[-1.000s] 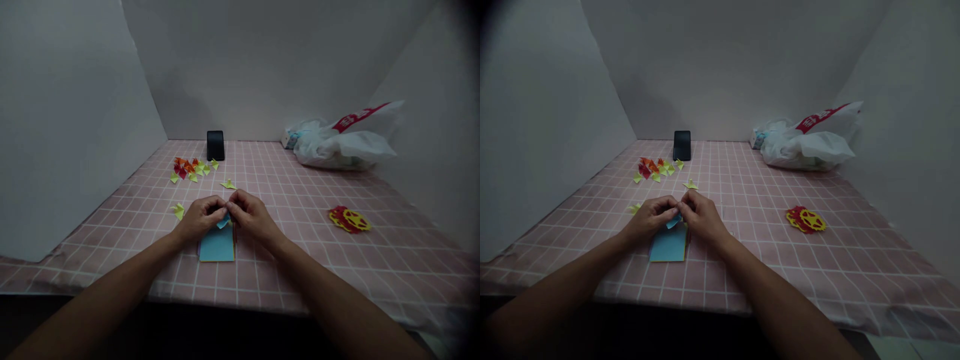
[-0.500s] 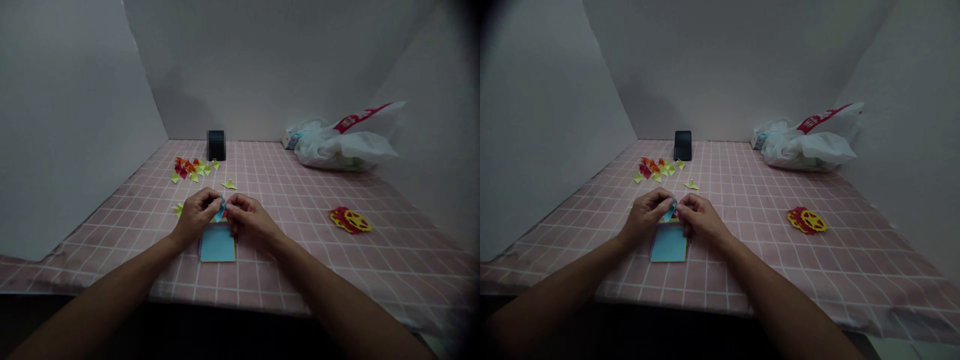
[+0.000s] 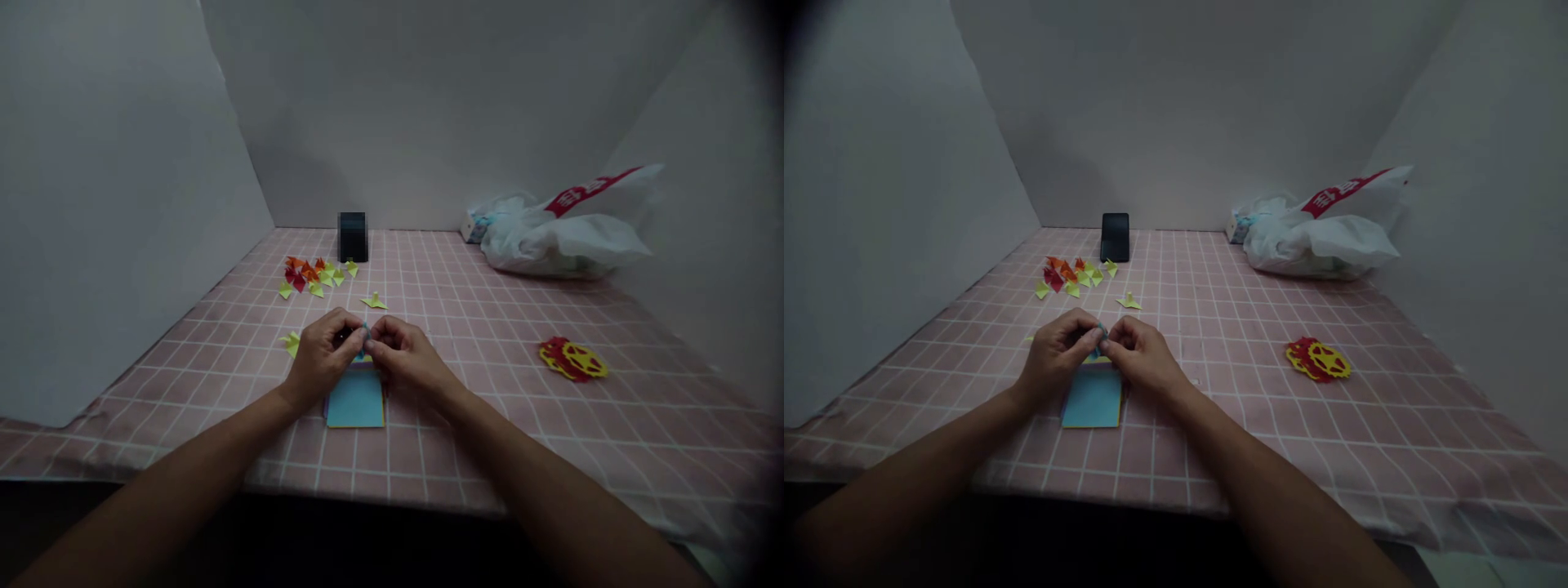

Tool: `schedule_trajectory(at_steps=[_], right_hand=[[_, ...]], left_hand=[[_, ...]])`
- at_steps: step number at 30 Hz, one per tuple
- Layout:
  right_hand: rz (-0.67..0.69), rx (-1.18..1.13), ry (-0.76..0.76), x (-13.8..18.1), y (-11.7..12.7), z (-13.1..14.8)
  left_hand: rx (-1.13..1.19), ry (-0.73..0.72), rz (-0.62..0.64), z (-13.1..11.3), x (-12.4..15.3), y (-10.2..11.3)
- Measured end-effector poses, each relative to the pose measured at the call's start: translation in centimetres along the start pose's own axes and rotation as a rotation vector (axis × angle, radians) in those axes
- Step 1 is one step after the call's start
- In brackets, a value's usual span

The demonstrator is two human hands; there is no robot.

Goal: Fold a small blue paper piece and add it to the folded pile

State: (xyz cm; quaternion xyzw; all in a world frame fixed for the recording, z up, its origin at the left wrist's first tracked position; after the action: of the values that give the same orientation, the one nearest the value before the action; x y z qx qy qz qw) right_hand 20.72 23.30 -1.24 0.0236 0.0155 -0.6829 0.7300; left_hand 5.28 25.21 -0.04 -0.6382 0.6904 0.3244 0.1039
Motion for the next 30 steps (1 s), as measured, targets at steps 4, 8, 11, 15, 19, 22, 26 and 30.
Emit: schedule_trajectory(at_steps=[4, 8, 11, 15, 19, 22, 26, 30], right_hand=[[0.020, -0.090, -0.080, 0.2, 0.0, 0.0], [0.017, -0.199, -0.081, 0.2, 0.2, 0.2], [0.011, -0.233, -0.065, 0.3, 0.2, 0.4], [0.022, -0.181, -0.053, 0.3, 0.1, 0.4], [-0.037, 0.003, 0.102, 0.1, -0.1, 0.3], [-0.115, 0.125, 0.206, 0.1, -0.2, 0.0], [-0.203, 0.272, 0.264, 0.4, -0.3, 0.1], [-0.263, 0.349, 0.277, 0.7, -0.5, 0.3]], left_hand=[[0.069, 0.056, 0.031, 0.0, -0.2, 0.1], [0.193, 0.174, 0.071, 0.2, -0.5, 0.2], [0.226, 0.205, 0.057, 0.5, -0.5, 0.1], [0.177, 0.155, 0.039, 0.9, -0.5, 0.0], [0.128, 0.106, 0.011, 1.0, -0.4, 0.0], [0.069, 0.071, 0.003, 0.7, -0.2, -0.2], [0.001, 0.045, -0.030, 0.4, 0.1, -0.5], [-0.063, -0.002, -0.048, 0.1, 0.4, -0.6]])
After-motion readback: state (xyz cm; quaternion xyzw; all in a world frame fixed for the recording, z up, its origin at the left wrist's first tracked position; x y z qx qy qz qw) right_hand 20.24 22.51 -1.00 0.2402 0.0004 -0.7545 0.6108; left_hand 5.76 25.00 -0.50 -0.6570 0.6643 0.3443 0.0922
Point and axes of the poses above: each hand's wrist, its own x-axis away from the middle knuckle, its own y-axis out of the back of the hand, z = x × y, the point moved 2 cm from there along -x, towards the middle knuckle, and after that the axes turned 9 degrees about -z, right-handed, at the moved point
